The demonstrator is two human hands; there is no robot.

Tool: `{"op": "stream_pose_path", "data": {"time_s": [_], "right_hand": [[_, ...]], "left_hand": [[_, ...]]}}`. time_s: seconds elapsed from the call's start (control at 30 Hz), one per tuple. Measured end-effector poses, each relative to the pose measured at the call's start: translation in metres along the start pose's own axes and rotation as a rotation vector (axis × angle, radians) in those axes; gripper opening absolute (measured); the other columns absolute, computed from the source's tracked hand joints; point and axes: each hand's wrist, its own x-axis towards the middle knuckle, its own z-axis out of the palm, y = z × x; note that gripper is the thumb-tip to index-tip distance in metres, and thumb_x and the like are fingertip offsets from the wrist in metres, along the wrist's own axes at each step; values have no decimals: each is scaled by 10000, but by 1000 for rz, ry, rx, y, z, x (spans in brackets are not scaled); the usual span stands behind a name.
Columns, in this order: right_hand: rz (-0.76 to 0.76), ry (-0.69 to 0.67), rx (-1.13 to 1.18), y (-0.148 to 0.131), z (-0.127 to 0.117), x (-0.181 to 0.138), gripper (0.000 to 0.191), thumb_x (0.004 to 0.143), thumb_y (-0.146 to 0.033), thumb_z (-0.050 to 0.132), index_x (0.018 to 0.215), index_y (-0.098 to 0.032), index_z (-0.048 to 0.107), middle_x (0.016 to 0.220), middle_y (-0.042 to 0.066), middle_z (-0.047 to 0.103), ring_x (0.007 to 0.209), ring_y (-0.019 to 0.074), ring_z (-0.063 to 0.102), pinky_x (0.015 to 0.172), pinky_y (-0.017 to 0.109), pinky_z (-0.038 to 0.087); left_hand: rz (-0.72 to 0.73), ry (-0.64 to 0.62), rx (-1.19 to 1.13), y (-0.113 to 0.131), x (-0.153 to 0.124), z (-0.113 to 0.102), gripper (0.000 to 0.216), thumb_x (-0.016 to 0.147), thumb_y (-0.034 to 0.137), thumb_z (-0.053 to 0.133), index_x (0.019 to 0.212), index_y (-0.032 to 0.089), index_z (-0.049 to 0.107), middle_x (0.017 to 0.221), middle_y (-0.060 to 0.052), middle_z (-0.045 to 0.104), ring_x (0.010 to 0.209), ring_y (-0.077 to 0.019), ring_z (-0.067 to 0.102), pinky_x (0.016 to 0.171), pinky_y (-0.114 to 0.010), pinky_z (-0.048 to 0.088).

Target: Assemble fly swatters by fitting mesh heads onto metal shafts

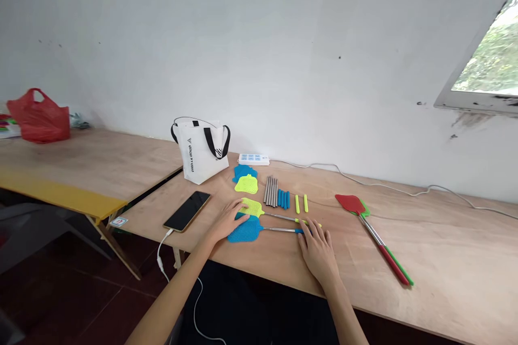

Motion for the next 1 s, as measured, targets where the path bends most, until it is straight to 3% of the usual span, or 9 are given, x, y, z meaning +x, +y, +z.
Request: {"op": "stream_pose_path", "data": {"time_s": [0.23, 0.43, 0.6, 1.0], "right_hand": [[-2, 15, -4, -1, 0, 0, 515, 1049, -406, 253, 1494, -303, 492, 1522, 62, 519, 1445, 269, 407, 1163, 547, 345], [26, 4, 2, 1, 4, -1, 559, 1040, -440, 251, 1555, -279, 396, 1612, 83, 398, 1500, 277, 325, 1167, 574, 326], [27, 1, 8, 0, 4, 0, 539, 1042, -430, 243, 1517, -278, 448, 1573, 73, 457, 1479, 275, 357, 1176, 568, 298], [-38, 135, 93, 2, 6, 0, 400, 1045, -446, 284, 1249, -226, 548, 1383, 128, 604, 1351, 275, 485, 1110, 502, 343]], "left_hand": [[-7, -33, 94, -4, 0, 3, 420, 1022, 521, 450, 1329, 262, 574, 1512, -91, 491, 1412, -311, 439, 1163, -504, 374], [6, -27, 117, -1, -1, 1, 415, 1032, 518, 427, 1328, 267, 575, 1504, -91, 498, 1398, -303, 451, 1151, -495, 382], [7, -33, 122, -2, -1, 2, 429, 1037, 525, 410, 1344, 267, 563, 1508, -87, 494, 1391, -303, 455, 1147, -486, 384], [14, -42, 132, 4, -1, -1, 404, 1042, 493, 417, 1344, 261, 554, 1496, -93, 511, 1401, -298, 447, 1143, -487, 384]]}}
